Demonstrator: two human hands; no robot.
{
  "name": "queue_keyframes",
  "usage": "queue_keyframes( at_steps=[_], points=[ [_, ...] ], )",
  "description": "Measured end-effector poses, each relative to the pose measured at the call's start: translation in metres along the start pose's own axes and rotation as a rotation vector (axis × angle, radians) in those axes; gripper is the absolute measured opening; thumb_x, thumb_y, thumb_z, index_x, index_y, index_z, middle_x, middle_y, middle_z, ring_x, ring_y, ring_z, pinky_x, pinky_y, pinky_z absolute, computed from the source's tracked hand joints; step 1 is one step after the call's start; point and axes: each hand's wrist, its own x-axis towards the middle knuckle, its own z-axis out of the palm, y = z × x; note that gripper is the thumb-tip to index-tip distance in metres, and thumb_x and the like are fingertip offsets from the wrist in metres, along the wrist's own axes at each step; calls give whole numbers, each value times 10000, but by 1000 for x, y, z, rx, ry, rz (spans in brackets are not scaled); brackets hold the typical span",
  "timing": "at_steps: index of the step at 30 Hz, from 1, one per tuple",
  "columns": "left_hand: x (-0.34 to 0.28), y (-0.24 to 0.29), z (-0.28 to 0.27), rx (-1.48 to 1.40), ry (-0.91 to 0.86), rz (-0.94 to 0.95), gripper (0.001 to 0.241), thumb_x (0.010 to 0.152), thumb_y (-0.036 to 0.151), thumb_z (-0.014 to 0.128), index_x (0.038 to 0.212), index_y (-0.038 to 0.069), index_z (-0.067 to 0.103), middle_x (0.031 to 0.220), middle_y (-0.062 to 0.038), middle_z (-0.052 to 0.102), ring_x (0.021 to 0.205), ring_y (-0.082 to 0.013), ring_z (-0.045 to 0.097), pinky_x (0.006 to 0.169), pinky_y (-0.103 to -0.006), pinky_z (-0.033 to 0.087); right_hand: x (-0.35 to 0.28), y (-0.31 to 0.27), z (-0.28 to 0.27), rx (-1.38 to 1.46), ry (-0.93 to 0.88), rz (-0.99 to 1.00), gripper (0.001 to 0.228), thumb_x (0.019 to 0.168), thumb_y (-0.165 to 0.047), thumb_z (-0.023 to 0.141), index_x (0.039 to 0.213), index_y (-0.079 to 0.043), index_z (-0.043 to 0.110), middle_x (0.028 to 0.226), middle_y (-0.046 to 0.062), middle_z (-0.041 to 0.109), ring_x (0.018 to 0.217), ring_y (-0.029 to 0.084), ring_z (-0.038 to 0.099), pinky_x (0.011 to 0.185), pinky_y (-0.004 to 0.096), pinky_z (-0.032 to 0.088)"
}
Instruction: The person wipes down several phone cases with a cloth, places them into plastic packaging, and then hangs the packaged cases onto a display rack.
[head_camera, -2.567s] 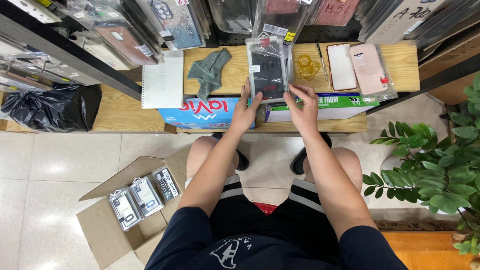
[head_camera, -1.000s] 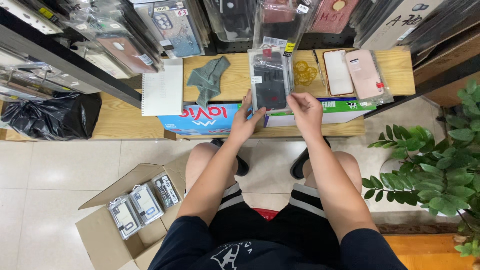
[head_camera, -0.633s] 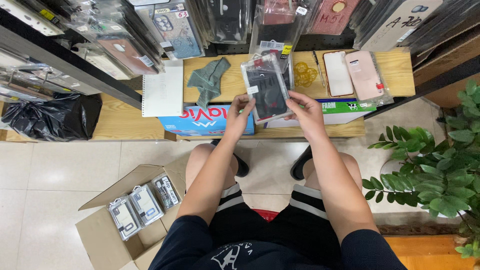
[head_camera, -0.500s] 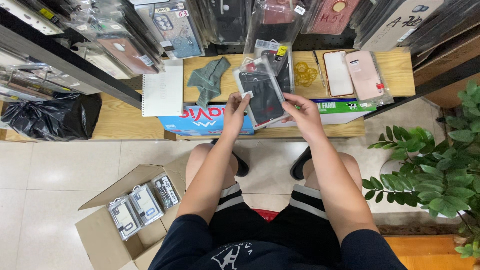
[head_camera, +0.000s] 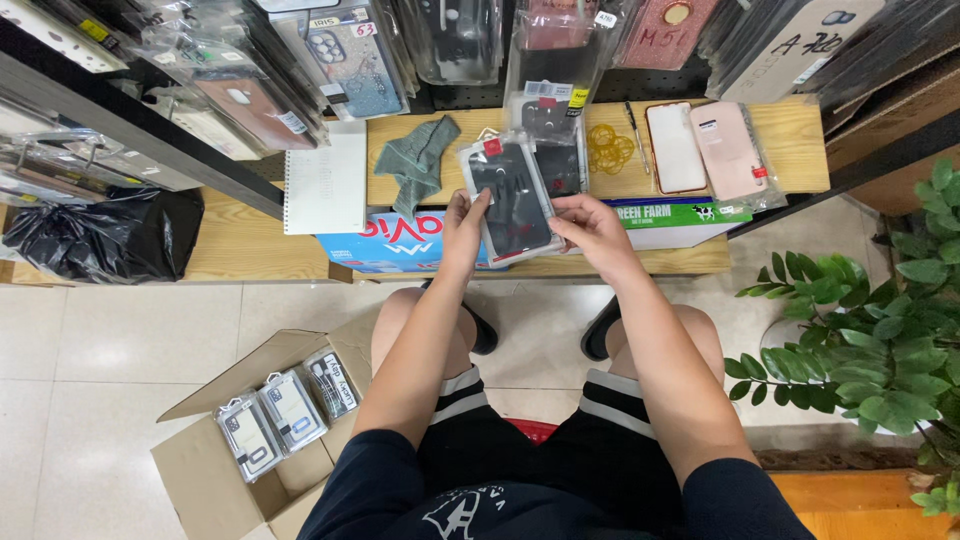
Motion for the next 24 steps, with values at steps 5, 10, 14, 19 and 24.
queue_keyframes(
  at_steps=[5,10,14,19,24],
  points=[
    [-44,104,34,42,-10,-54,449,1059,354,738,1223,-53,646,988,-133,681,914,-202,679,794,-387,588,1,3,0,-20,-44,22,410,938,-61,825,1309,34,680,971,136,748,746,120,701,612,281,665],
    [-54,123,43,4,7,-73,419,1044,320,742,1243,-40,661,1019,-143,718,943,-218,729,802,-377,621,-2,0,6,-35,-77,19,436,931,-39,817,1331,46,664,963,135,754,743,114,704,616,273,665],
    [-44,107,32,-115,31,-137,535,1027,385,769,1367,-6,633,1129,-191,743,985,-251,763,845,-425,654,-1,5,8,-6,-85,26,451,925,-32,818,1343,38,662,970,120,754,763,111,715,632,264,661],
    [-47,113,42,-348,42,-190,649,1000,471,772,1446,34,595,1201,-168,734,1017,-262,776,893,-437,654,-1,2,12,36,-108,43,442,937,-56,811,1355,-10,676,973,86,750,779,97,712,656,244,660],
    [-80,155,74,-735,-31,-356,775,900,705,737,1383,99,704,1367,-187,707,1253,-365,696,1128,-534,536,-6,-7,18,52,-143,66,405,958,-75,788,1349,-29,692,979,54,761,795,69,692,657,184,616]
  ],
)
